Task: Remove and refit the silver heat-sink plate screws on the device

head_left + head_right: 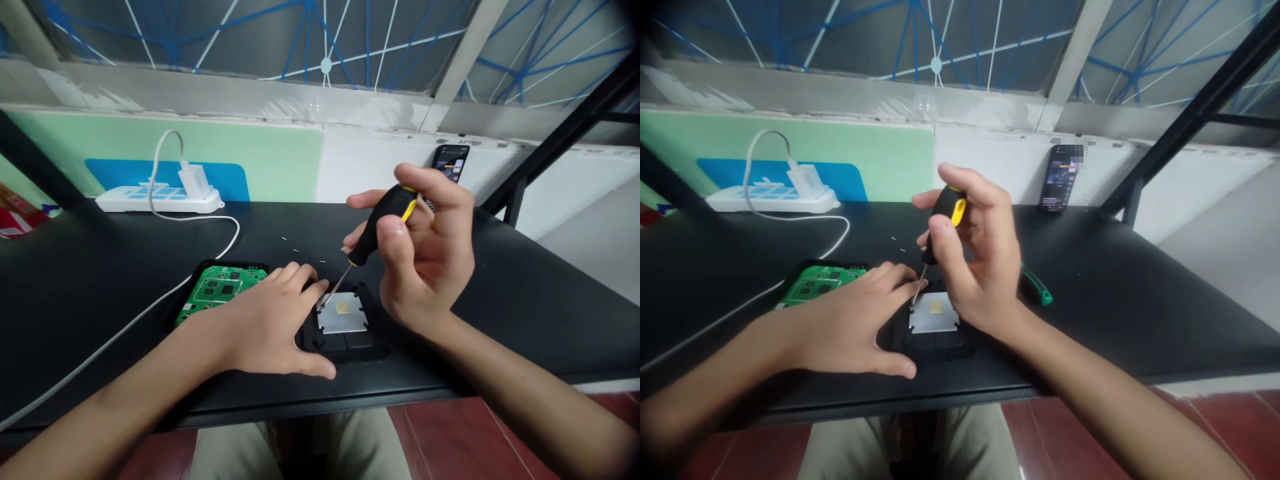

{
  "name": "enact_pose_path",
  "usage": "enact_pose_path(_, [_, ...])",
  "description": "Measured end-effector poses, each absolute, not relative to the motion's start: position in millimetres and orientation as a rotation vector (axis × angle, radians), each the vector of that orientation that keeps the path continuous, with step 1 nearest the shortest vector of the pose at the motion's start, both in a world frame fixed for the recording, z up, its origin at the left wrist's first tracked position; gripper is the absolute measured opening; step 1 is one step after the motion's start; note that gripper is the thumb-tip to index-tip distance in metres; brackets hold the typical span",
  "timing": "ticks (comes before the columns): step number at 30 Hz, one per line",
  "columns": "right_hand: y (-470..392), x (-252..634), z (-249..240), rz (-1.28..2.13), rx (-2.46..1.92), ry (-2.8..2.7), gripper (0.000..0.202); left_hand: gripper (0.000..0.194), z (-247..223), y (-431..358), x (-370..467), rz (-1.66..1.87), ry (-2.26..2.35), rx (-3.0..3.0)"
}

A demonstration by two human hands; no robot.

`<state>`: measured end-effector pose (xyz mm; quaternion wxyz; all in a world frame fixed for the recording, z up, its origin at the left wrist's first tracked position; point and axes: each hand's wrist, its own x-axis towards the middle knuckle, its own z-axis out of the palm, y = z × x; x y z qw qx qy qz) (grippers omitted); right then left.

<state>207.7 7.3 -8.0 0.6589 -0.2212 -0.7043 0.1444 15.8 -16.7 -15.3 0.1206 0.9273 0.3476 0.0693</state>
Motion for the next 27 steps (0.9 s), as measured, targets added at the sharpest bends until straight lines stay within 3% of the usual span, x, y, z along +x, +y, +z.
enact_pose_path(19, [78,227,-38,0.334,-0.538,-1.432,0.030,0.104,-5,-14,10,0.163,1.067,2.703])
enact_pose_path(25, [65,216,-38,0.407,-0.636,-1.411,0.031,0.075,1,-7,6,0.354,1.088,2.668])
enact_pose_path(27, [60,215,-35,0.450,-0.674,-1.424,0.031,0.075,0,-2,3,0.443,1.055,2.655])
